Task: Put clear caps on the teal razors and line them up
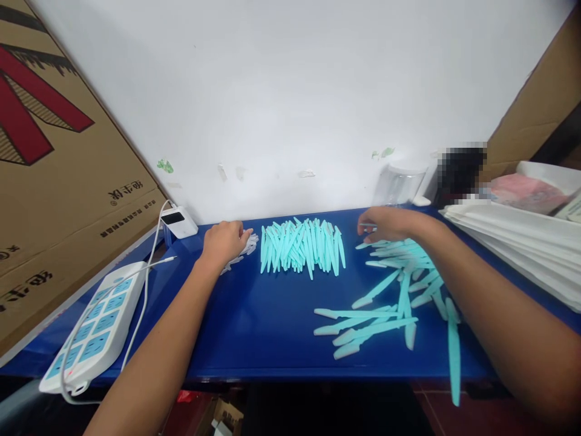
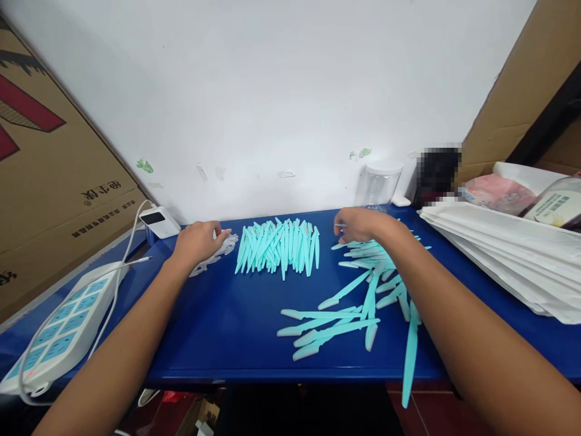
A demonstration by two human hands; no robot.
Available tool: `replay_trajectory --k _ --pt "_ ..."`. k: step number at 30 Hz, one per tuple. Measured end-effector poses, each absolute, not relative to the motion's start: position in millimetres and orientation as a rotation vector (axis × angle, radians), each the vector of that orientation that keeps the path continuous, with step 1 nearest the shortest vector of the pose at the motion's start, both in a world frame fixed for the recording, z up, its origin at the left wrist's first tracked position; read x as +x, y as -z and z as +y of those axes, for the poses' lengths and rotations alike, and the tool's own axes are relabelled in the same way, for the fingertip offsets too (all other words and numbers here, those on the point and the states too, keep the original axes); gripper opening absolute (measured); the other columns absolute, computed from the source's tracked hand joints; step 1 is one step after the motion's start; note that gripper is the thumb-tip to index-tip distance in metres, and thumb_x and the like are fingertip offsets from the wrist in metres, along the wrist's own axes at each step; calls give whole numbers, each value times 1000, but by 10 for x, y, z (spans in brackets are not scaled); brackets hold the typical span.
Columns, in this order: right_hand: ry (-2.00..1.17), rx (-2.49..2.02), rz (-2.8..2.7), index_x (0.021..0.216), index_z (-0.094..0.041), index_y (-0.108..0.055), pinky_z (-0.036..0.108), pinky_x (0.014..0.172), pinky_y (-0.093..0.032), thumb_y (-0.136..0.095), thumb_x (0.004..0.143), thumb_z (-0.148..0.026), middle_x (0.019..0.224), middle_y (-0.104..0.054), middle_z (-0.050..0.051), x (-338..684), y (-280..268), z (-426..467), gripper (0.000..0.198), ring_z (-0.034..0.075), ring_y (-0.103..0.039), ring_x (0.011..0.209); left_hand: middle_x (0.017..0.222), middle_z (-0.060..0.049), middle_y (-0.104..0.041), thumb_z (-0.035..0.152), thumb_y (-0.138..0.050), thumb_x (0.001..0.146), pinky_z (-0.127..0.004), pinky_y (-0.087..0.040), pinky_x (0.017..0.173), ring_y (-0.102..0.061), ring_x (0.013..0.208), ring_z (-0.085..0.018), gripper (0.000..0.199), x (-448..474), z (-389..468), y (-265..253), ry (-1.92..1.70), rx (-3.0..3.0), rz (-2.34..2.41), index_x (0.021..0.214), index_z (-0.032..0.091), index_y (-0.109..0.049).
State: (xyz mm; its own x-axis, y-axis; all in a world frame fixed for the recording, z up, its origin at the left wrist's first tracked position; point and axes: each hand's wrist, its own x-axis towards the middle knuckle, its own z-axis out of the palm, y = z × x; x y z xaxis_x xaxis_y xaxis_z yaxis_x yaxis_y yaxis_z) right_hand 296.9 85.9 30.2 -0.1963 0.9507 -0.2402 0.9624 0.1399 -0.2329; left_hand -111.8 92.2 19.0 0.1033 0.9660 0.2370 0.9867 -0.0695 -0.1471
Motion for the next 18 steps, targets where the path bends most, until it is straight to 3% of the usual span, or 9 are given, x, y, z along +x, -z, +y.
replay_trajectory --k 3,7,14,18 --pt "546 1924 2237 91 -22 -78 32 73 -50 -83 72 -25 102 -78 7 3100 -251 905 20 27 -71 91 96 -18 -76 62 -43 99 -41 -51 79 -72 91 -36 54 -1096 909 -195 111 -2122 -1936 102 20 -76" --pt "587 1888 2248 82 -21 -77 33 72 -49 -81 76 -29 93 -77 7 3129 -228 906 11 28 -71 88 93 -17 -76 62 -43 100 -41 -50 78 -71 90 -36 53 -1074 894 -205 151 -2137 -1915 101 20 -75" --pt "467 2039 2527 93 -19 -73 30 76 -47 -75 88 -32 107 -78 10 3020 -270 920 14 26 -70 95 89 -13 -76 59 -43 102 -38 -48 73 -72 86 -33 48 -1001 853 -216 240 -2178 -1841 98 22 -74" --pt "407 2013 2735 96 -20 -71 28 72 -45 -67 95 -41 97 -79 8 2941 -375 876 22 24 -69 88 87 -11 -76 58 -45 102 -34 -46 71 -71 84 -30 45 -929 826 -206 320 -2232 -1817 95 23 -73"
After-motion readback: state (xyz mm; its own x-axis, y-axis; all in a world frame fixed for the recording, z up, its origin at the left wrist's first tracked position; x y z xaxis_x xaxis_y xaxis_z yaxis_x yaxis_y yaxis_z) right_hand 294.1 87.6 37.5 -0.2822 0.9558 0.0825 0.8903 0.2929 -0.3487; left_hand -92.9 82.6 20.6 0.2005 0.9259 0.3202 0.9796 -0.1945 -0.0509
